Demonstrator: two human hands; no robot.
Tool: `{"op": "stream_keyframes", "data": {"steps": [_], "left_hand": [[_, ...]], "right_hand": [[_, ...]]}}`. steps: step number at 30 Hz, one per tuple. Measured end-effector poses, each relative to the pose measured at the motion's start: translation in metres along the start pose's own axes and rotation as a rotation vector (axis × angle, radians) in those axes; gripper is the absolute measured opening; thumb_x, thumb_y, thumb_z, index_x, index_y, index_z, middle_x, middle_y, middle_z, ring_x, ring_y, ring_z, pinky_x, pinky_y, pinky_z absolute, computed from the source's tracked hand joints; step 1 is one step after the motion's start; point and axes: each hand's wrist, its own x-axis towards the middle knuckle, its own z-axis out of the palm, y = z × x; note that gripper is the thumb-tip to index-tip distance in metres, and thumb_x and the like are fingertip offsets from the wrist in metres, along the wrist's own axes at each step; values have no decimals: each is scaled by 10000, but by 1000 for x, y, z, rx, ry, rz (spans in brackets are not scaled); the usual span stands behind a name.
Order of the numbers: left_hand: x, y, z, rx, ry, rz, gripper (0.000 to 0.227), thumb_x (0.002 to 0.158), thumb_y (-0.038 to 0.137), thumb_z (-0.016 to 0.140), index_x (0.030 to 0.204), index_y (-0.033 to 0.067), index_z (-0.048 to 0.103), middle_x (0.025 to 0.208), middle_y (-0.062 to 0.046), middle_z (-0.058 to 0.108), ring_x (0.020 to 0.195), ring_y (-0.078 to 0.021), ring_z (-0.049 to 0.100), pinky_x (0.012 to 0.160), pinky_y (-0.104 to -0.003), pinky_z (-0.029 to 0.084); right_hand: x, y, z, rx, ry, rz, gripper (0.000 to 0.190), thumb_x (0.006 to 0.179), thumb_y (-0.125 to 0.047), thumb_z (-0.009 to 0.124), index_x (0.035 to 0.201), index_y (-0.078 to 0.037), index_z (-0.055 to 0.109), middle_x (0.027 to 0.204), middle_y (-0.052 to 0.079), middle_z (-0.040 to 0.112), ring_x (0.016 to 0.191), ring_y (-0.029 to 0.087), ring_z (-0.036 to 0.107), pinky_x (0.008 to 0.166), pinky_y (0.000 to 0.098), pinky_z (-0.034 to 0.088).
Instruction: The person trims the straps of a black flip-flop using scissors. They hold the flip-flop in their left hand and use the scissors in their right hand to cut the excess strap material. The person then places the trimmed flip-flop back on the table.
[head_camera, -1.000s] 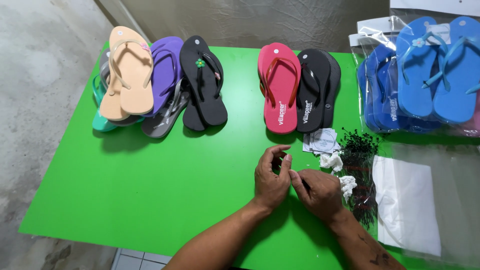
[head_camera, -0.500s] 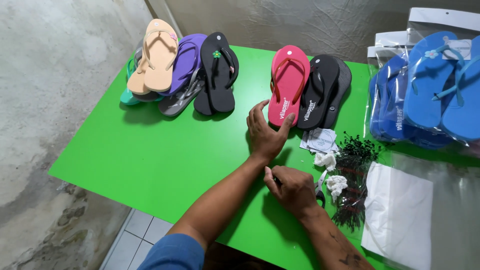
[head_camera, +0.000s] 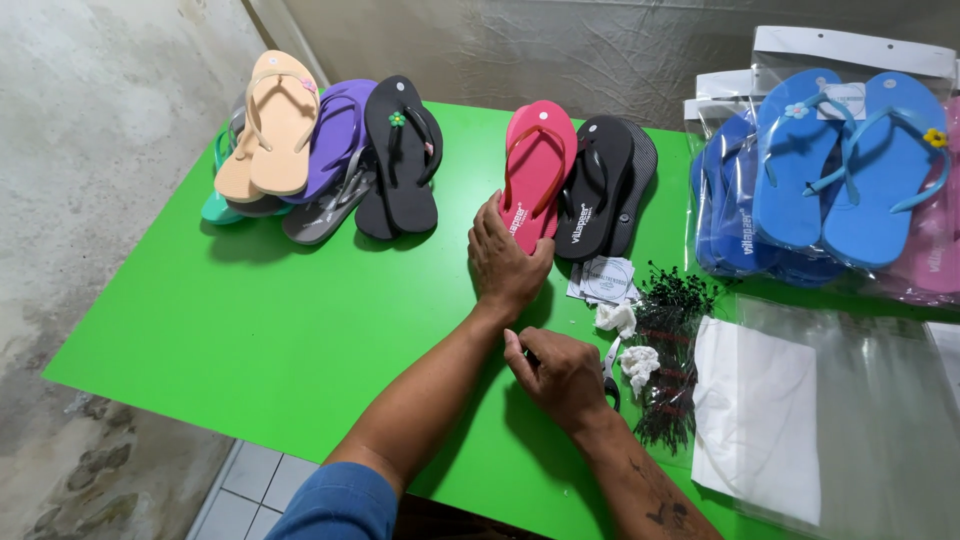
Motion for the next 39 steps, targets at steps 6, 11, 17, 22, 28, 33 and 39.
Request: {"op": "stream_keyframes", "data": {"steps": [6,11,17,22,28,33,39], "left_hand": [[10,1,-1,130,19,37,1045,702,359,863,1548,64,326,1419,-224,454,1183,-429,544,976,-567,437],[22,-11,15,246,60,118,972,715,409,781,1524,60,371,1370,-202,501,1058,-396,619,890,-531,473],[33,-21,34,523,127,210,996,704,616,756,1502,118,427,1340,-122,613,1004,-303,639,811,-452,469],[36,-26,31,557,136,196,1042,571,492,767,1487,111,449,1245,-84,618,847,-309,591,718,-447,463],[52,-41,-2,637,0,97,940,729,512,695,1547,152,400,1284,-167,574,940,-330,577,780,-458,475],[50,-47,-12,756,231,144,911,660,290,779,1500,107,476,1569,-243,356,1366,-417,430,1225,-638,256],[22,-1,8,216,148,340,630,944,585,633,1380,138,553,1400,-160,569,1228,-347,588,1018,-487,483]], "right_hand": [[1,-6,5,42,-28,42,391,1001,-348,635,647,-206,552,453,26,518,456,221,632,442,304,499],[1,-5,6,56,-36,61,389,994,-348,649,641,-207,563,447,33,519,461,241,636,429,317,500],[2,-2,5,-25,-20,-97,342,987,-218,660,668,-141,562,524,-8,518,413,137,425,404,347,324],[1,0,4,-43,-26,-87,342,987,-213,666,667,-138,575,524,-18,537,403,119,439,384,331,332],[-2,1,6,-28,-39,-75,310,979,-226,675,686,-139,622,525,-23,580,392,101,474,362,303,381],[-1,-4,2,-30,-31,-86,340,984,-226,666,663,-144,589,514,-29,534,397,109,438,373,315,343],[1,-7,-1,-30,-20,-80,331,989,-212,666,685,-133,561,542,-12,527,426,141,445,413,341,329]]}}
